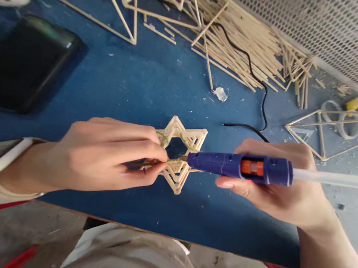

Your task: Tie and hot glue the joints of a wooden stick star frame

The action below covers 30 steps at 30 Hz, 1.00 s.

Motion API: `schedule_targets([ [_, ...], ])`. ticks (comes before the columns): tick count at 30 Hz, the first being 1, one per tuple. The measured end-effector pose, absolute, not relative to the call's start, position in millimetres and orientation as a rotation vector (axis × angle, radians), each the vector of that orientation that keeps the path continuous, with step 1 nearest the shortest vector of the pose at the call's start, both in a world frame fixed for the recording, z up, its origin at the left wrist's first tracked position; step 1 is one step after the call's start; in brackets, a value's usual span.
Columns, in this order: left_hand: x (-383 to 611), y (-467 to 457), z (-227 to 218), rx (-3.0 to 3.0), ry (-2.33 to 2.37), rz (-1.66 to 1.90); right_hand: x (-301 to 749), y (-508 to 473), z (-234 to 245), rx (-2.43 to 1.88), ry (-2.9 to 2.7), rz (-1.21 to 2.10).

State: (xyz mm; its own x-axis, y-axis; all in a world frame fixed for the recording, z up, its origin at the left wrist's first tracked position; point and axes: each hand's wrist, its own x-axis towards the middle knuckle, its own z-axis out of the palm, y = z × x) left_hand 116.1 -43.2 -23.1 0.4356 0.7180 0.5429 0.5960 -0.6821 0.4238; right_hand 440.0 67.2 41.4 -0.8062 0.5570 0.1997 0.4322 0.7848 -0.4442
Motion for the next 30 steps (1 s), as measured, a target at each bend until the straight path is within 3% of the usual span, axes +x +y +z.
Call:
schedule_targets([
  [8, 116.6, -43.0, -22.0, 2.511, 1.151, 1.076, 435.1, 71.3, 44.3, -0.703, -2.647, 0.775],
  [30, 116.5, -42.6, -24.0, 2.531, 1.151, 1.098, 439.9, 69.1, 51.4, -0.775, -2.710, 0.688],
])
